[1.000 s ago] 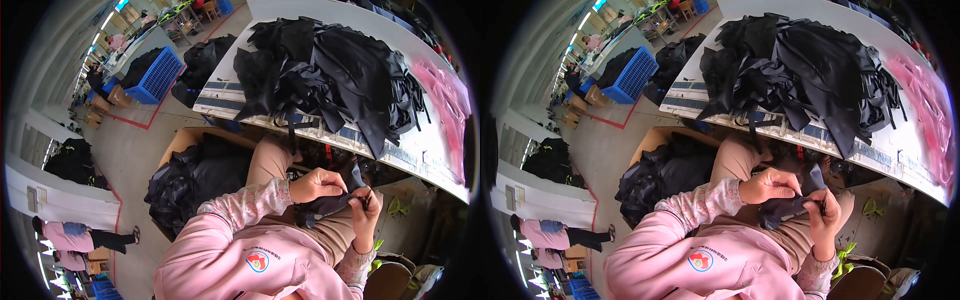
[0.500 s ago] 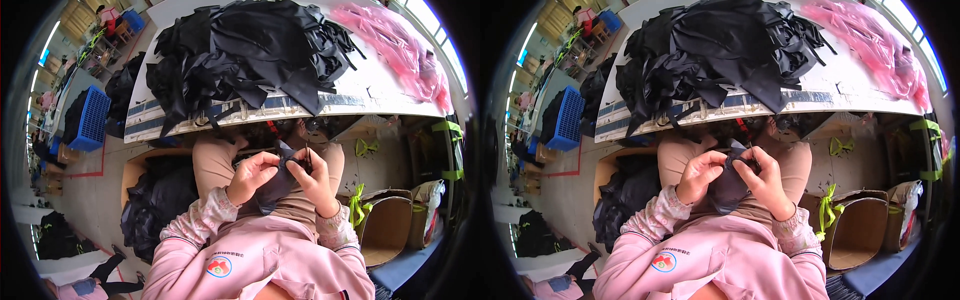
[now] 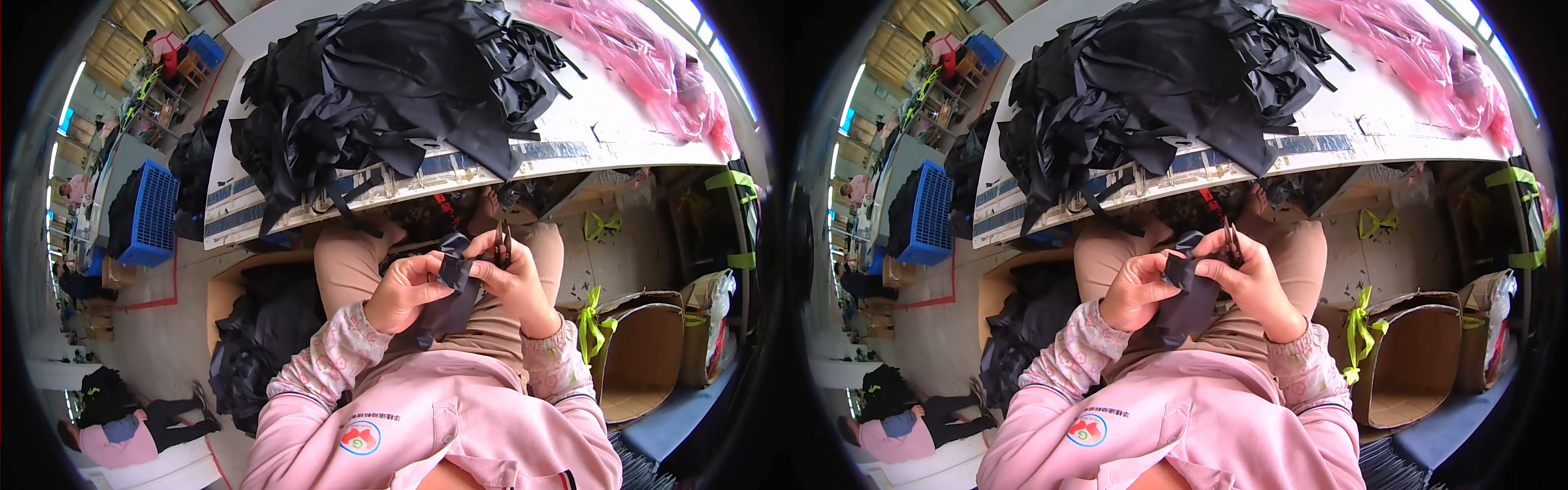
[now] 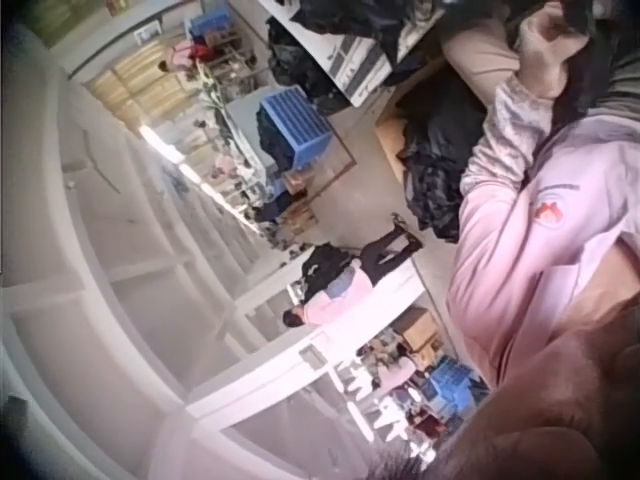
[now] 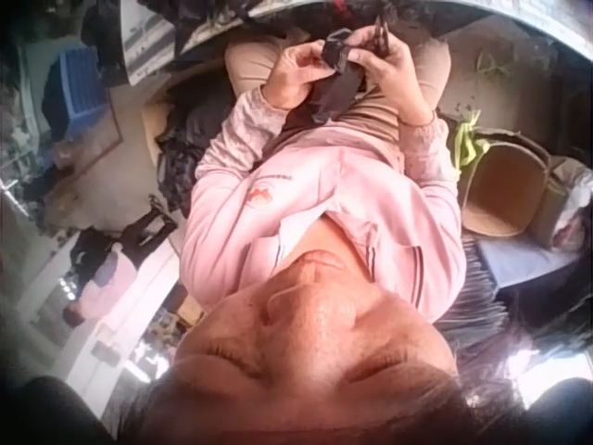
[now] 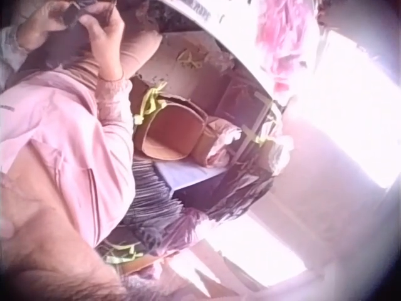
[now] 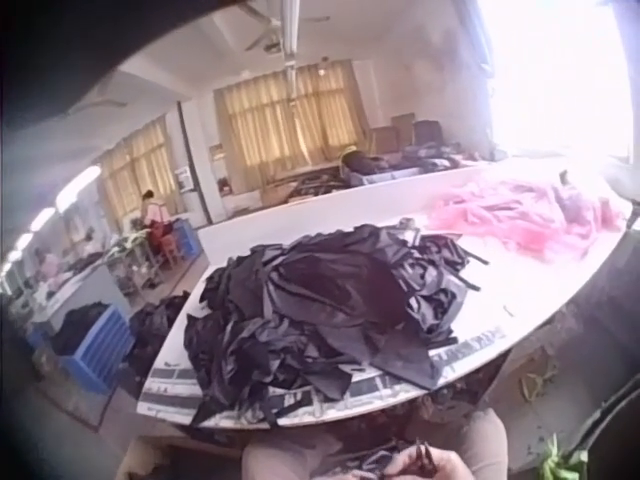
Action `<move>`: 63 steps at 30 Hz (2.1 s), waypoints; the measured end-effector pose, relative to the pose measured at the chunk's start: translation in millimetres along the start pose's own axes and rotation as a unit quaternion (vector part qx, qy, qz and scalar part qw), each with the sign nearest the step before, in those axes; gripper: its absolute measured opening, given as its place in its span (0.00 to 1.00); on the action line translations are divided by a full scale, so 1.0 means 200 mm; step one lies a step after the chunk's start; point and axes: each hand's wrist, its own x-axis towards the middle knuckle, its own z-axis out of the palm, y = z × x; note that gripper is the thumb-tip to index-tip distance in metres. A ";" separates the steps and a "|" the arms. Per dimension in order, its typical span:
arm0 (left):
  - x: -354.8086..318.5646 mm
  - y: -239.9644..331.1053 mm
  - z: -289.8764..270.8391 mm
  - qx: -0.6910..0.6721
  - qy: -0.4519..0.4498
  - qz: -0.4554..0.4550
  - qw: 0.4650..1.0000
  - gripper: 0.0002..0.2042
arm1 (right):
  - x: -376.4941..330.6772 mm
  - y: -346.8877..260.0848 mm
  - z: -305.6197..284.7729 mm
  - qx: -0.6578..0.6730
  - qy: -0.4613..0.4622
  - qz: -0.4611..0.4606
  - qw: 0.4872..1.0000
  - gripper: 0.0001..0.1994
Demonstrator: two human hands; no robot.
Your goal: Trimming and preparing small black fabric pieces at a factory workbench.
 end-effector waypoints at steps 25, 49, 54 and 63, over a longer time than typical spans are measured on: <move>0.03 -0.05 0.05 0.205 0.153 0.271 0.928 0.06 | -0.14 0.01 0.08 0.009 -0.065 0.099 0.993 0.11; -0.01 -0.13 0.04 0.208 0.135 0.252 0.935 0.05 | -0.12 0.04 0.10 -0.224 -0.010 -0.072 0.972 0.12; -0.01 -0.14 0.04 0.195 0.132 0.238 0.942 0.05 | -0.12 0.04 0.09 -0.222 -0.005 -0.060 0.973 0.12; -0.02 -0.14 0.03 0.222 0.107 0.224 0.943 0.06 | -0.14 -0.01 0.09 -0.222 -0.014 0.006 0.975 0.15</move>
